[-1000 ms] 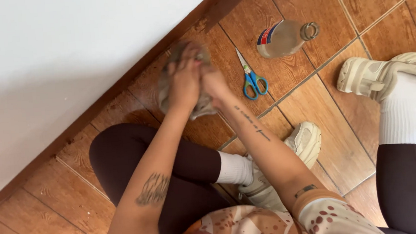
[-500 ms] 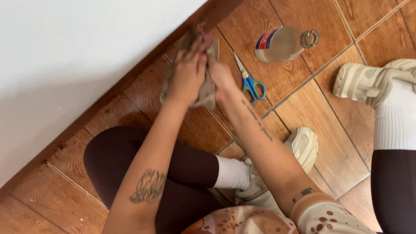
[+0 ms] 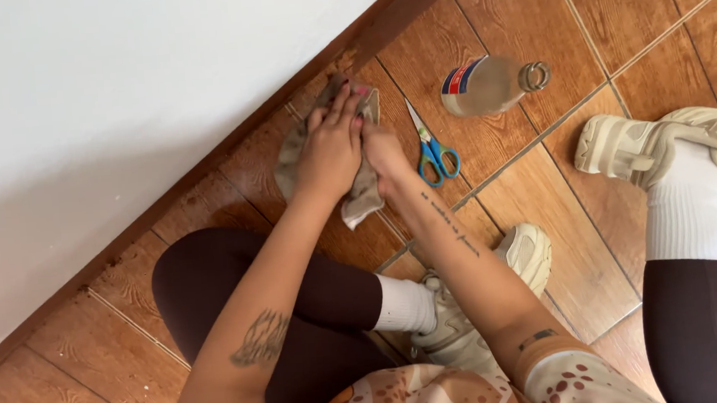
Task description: Cleaning the edge of a wooden floor and baseboard using a cloth, liquid, and a pencil for tight spots.
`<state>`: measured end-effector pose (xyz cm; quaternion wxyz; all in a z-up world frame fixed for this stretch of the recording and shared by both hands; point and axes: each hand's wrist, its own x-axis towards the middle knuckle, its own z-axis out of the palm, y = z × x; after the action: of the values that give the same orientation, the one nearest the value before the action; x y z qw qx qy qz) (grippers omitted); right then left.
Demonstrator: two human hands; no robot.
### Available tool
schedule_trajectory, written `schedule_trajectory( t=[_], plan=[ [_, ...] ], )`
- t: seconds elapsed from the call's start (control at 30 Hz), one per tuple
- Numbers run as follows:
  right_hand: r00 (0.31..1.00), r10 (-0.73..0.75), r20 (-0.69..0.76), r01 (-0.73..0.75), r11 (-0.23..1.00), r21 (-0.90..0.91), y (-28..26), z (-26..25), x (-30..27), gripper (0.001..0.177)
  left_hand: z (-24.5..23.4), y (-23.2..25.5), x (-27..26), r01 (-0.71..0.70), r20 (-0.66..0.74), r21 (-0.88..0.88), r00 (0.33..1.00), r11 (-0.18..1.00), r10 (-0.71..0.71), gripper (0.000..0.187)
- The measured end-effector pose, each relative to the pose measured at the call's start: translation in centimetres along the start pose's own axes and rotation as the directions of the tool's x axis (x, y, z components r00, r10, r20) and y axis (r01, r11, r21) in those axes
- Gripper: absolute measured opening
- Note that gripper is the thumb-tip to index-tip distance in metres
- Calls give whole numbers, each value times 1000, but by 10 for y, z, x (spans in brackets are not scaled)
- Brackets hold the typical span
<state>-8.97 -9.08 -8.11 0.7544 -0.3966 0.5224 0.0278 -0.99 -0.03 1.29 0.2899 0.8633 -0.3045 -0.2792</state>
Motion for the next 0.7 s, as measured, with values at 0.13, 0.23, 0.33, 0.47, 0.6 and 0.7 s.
schedule_trajectory(
  t=[0.13,0.23,0.33,0.47,0.6,0.7],
  plan=[
    [997,-66,-27,66,998,6,-23,-3,20,51,25,-8,35,-61,-28,47,998,997,62,48],
    [988,-108,109,85,977,196,-27,-1,13,37,20,-6,23,-78,-26,103,996,992,81,46],
    [996,-76,43,84,975,-205,-9,-9,11,41,18,-7,4,-67,0,183,998,981,68,47],
    [988,-106,112,123,981,-150,-21,-20,22,39,20,14,21,21,-37,109,999,994,-17,48],
    [990,62,130,-73,994,83,-75,-3,-12,38,16,28,36,63,-51,61,997,996,-60,47],
    [991,-94,90,116,953,-281,-36,-10,11,41,30,6,23,61,-34,215,998,975,-55,45]
  ],
)
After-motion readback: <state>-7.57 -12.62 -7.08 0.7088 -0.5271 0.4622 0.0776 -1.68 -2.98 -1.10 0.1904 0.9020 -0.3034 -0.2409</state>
